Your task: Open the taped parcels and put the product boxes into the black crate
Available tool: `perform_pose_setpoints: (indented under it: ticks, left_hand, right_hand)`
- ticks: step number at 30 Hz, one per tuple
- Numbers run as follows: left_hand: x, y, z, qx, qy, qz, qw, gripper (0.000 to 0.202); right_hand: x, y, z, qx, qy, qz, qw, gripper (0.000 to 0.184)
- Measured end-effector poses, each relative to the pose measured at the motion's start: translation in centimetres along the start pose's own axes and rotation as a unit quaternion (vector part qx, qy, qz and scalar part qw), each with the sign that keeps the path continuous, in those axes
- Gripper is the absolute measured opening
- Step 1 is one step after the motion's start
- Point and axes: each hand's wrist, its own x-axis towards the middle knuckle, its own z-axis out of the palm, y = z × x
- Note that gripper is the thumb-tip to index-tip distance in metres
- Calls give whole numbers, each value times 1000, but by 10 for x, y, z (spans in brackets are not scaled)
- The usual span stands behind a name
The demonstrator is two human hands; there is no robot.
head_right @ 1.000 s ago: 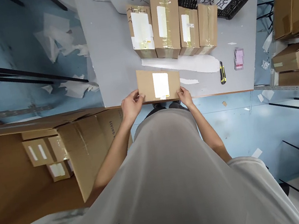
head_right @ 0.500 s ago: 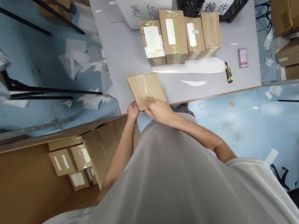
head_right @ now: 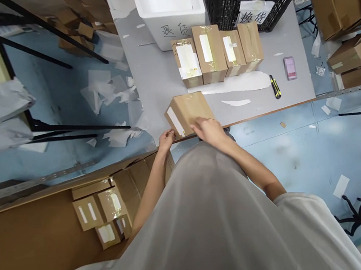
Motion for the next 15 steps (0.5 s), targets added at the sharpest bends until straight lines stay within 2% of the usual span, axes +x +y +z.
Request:
perform_pose_setpoints:
  ticks: [2,4,8,11,13,15]
  left_hand:
    - [1,2,7,-13,-5,1,1000,41]
    - [3,5,17,-24,-27,15,999,40]
    - [9,13,42,-17,-58,40,997,40]
    - [13,15,52,7,-67,45,997,42]
    - [17,16,52,24,-67,39,997,43]
    - [22,21,49,38,-59,30,997,44]
  right_hand:
    - [-1,37,-15,18,61,38,997,50]
    - [0,75,-26,48,102,74,991,50]
    - [8,139,-29,138,125,150,971,41]
    - [11,165,-20,177,112,199,957,40]
    - [13,177,-17,190,98,204,955,44]
    - [18,190,-23,202,83,197,956,50]
